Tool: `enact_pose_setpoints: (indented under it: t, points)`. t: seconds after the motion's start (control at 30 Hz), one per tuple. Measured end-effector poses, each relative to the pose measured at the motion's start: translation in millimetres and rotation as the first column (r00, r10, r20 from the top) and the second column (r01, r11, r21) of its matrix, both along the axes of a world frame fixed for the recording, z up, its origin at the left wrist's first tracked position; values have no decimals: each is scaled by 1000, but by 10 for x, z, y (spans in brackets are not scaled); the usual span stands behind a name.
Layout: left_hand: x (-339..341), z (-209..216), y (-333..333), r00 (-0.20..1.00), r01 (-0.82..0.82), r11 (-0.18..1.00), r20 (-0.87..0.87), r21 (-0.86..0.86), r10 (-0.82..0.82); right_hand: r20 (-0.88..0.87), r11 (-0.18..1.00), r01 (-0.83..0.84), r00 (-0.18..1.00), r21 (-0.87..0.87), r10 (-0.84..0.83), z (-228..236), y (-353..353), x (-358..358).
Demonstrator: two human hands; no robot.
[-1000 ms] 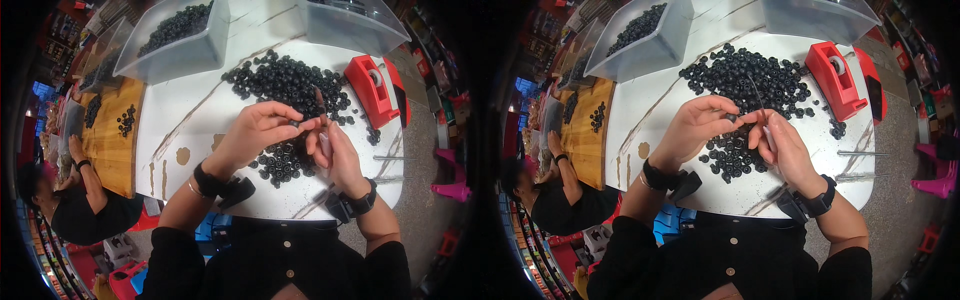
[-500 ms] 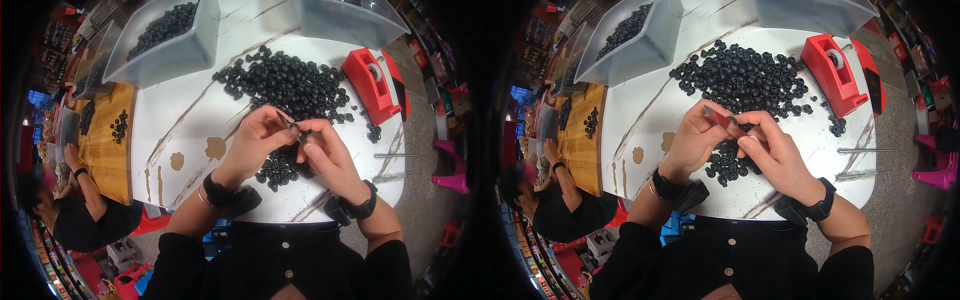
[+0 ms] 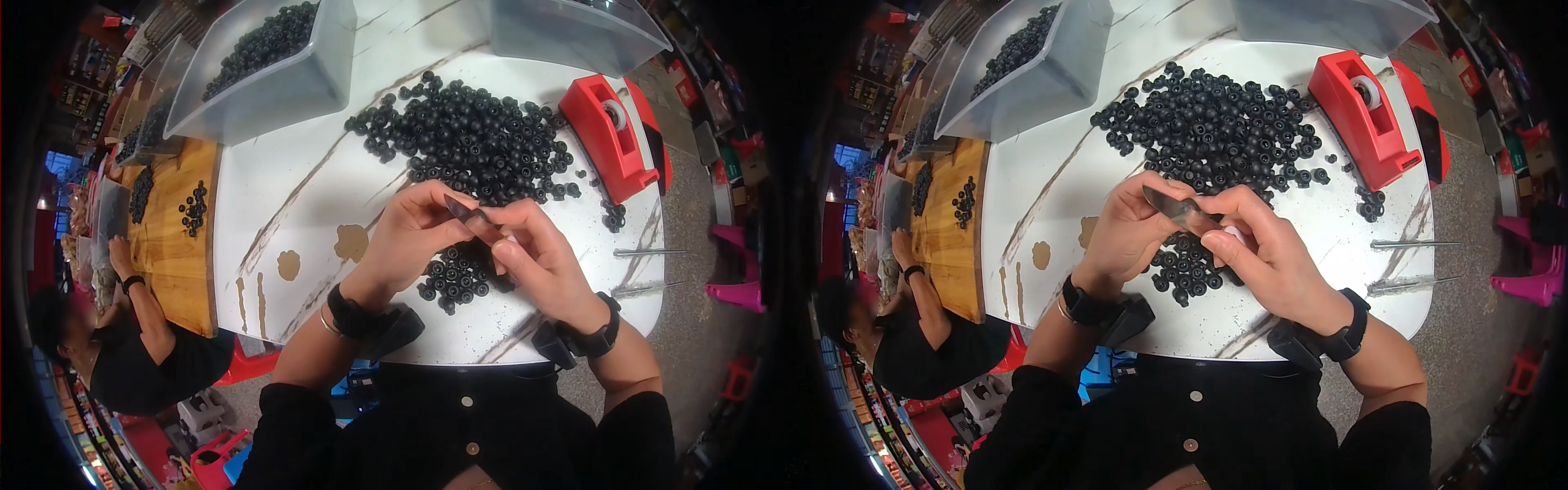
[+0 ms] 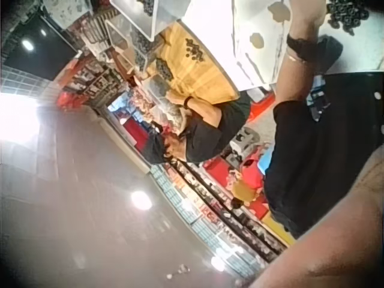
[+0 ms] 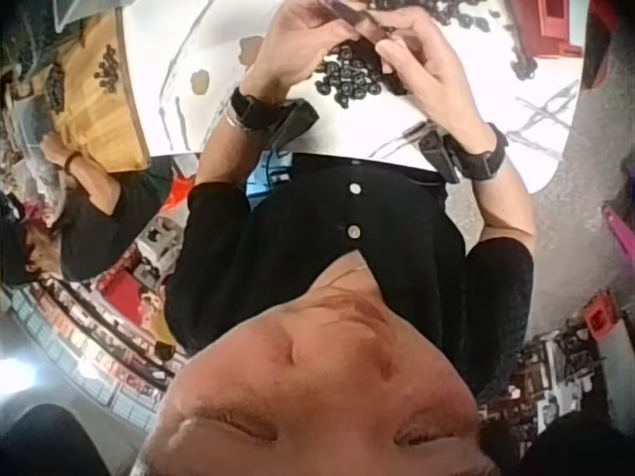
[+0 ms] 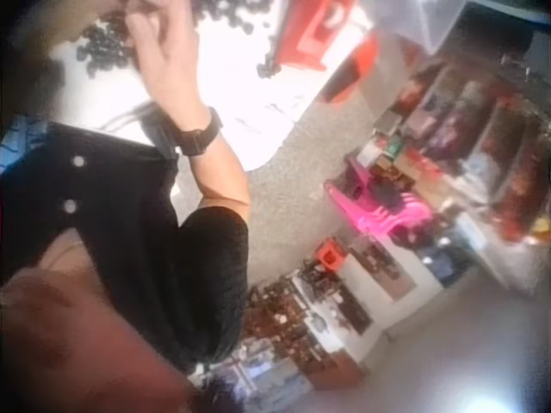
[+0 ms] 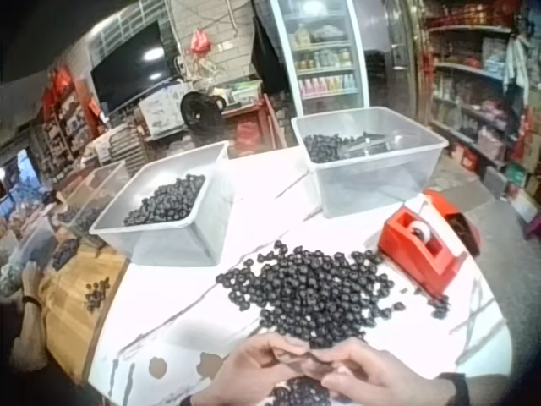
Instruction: Trim and process small black components using a utility knife on a workbench.
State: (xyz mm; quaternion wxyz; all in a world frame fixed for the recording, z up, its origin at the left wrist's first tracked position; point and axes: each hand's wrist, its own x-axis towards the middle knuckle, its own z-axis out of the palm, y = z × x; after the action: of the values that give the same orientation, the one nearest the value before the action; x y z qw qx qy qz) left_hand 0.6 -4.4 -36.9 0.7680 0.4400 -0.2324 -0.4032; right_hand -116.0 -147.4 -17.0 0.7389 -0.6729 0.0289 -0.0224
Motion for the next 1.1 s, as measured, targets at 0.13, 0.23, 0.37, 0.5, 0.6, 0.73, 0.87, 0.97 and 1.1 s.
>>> enact_pose_setpoints:
  t: [0.13,0.23,0.37,0.5,0.6,0.73,0.87,0.97,1.1]
  points:
    - [-5,19,-8,998,8,999,-62,36,-6,-9,998,47,999,-36,-47,29,7,18]
    - [-1,-7,0,997,13,1000,-78,7,-12,-82,993,22,997,116,-13,79,-1,25]
    - [-13,-7,11,998,38,999,-42,10,-38,-201,928,19,978,373,61,84,-66,21]
    - [-81,15,-27,992,113,992,55,49,-116,-197,958,80,980,276,-25,84,-9,44]
    - [-78,17,-23,992,123,991,32,-44,-122,-228,946,109,973,306,-38,151,14,58]
    - [31,150,36,994,94,988,-43,-127,-100,-271,930,101,963,354,-1,160,-47,61]
    - [216,236,108,991,-44,998,-128,-49,37,-260,935,135,964,327,-48,144,-55,61]
    - [298,229,179,999,-49,987,8,151,49,-257,942,109,966,318,-25,148,-45,50]
    - [306,187,237,826,-139,848,533,512,-186,-252,943,99,968,317,-17,132,-38,59]
